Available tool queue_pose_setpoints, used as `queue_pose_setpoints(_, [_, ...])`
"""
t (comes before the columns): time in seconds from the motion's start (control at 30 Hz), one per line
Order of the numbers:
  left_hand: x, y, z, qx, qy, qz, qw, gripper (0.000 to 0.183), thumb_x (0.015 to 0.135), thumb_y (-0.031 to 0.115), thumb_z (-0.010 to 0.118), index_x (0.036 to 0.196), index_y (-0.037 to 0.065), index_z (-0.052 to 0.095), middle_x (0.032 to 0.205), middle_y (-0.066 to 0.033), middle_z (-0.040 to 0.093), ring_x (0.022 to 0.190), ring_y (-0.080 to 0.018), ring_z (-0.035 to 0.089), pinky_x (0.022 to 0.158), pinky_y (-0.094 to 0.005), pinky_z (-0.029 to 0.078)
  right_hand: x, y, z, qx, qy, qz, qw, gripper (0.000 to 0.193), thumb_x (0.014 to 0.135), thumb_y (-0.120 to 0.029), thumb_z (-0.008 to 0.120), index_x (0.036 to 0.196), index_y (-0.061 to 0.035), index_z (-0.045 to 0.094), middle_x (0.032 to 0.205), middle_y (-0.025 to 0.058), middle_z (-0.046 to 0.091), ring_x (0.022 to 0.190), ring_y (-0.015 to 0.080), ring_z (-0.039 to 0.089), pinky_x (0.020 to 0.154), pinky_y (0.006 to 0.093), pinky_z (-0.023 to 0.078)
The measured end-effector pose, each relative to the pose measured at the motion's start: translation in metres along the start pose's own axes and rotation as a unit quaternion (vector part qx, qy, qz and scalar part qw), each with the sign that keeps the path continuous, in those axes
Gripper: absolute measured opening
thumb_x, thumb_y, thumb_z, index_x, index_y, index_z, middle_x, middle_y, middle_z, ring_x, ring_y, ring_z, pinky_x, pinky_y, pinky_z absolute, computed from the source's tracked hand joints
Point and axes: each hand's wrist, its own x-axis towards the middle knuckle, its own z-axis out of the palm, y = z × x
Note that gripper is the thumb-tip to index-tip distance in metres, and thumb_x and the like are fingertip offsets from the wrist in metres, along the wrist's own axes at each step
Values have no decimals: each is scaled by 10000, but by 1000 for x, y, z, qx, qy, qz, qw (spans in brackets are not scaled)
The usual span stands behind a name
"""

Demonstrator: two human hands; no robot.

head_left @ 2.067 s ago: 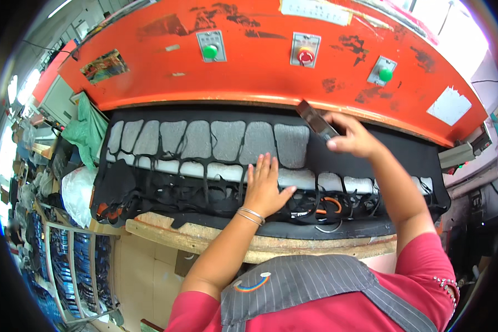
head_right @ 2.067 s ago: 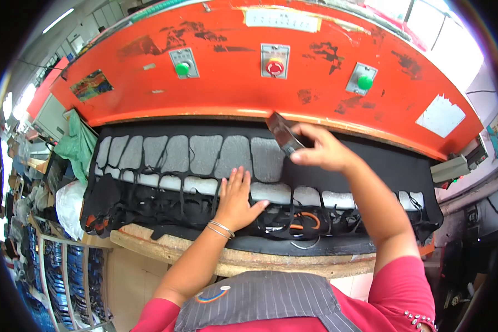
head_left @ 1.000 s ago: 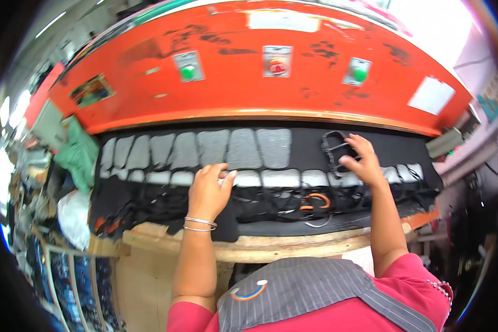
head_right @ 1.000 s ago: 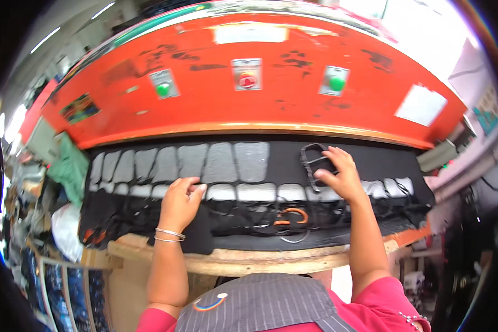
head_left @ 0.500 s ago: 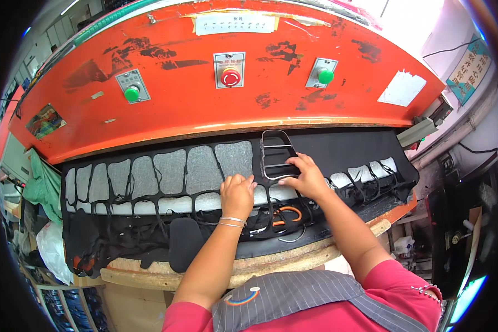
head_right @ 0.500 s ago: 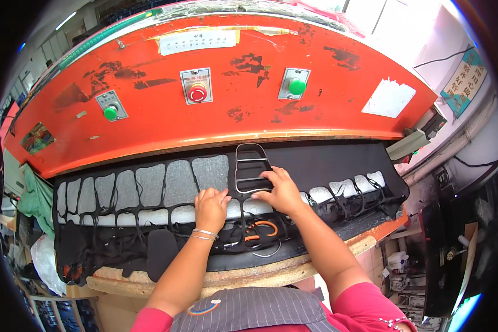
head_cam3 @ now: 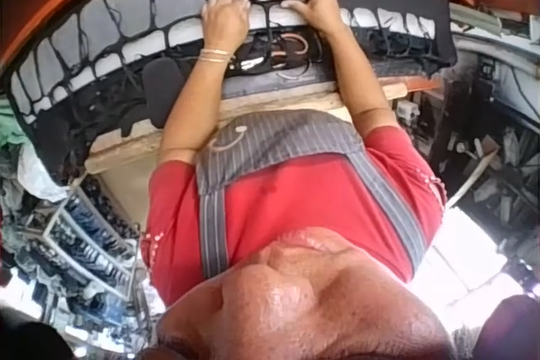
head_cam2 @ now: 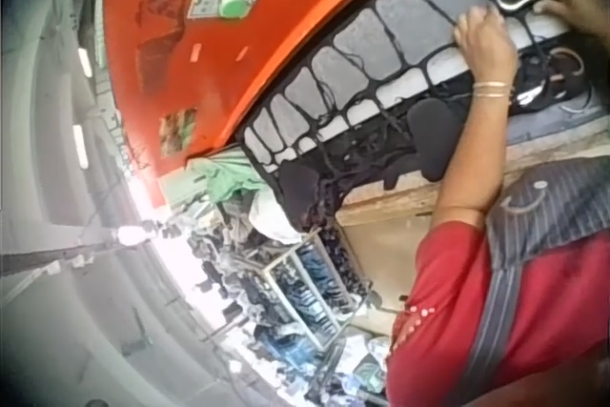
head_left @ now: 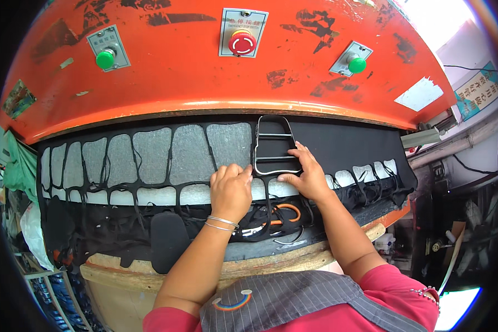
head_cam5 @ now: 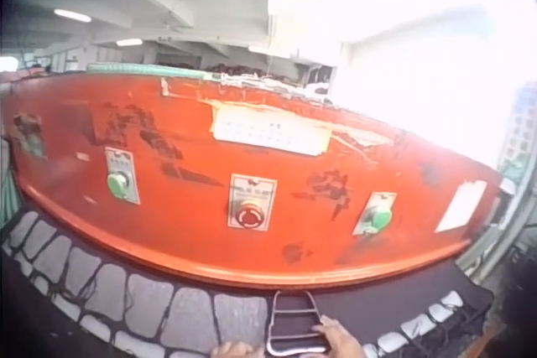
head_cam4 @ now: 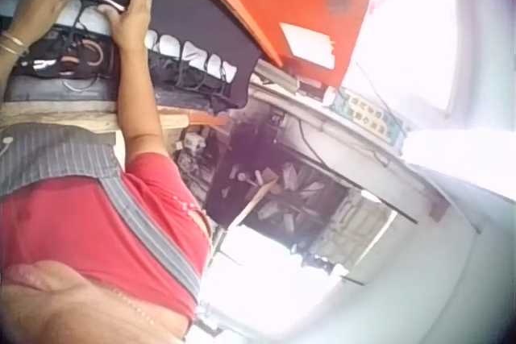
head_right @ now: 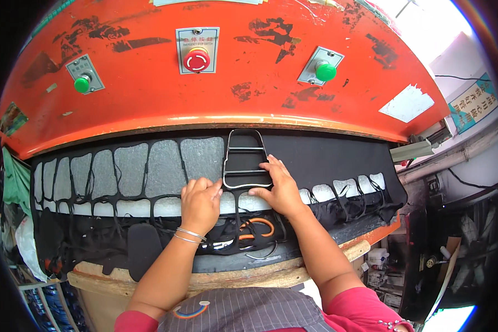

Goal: Cutting shoe upper components from a sheet of material using a die and an industrial press machine.

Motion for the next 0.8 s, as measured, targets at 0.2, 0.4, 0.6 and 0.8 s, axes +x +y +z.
queue_pose_setpoints(0.2, [4,2,-2,-9,-8,-7,1000,210,808,118,639,1004,99,711,804,-33,547,818,-239,513,757,-366,384,3,-3,-3,-5,2,-17,1000,655,612,-389,824,1097,-18,587,1262,286,520,1243,410,458,1085,457,326])
queue_pose_setpoints(0.4, [7,2,-6,-7,-15,-9,1000,215,812,115,634,1013,106,710,793,-30,540,809,-237,511,745,-366,379,6,-4,-1,0,5,-23,1000,622,618,-383,819,1063,-15,589,1220,286,546,1233,397,472,1083,462,329])
queue_pose_setpoints(0.6, [14,7,-10,12,-28,-10,999,243,798,124,641,1030,79,702,798,-23,546,829,-222,519,766,-357,386,12,-7,-11,-4,-6,-13,1000,656,613,-385,824,1093,-10,580,1244,268,538,1255,388,453,1074,454,344])
queue_pose_setpoints(0.8, [34,-9,-71,-154,29,-118,981,248,868,174,623,1066,30,665,932,-155,620,902,-317,585,835,-409,458,28,-33,-61,82,123,44,988,657,690,-328,818,1212,-29,552,1164,149,590,1107,303,542,952,392,428])
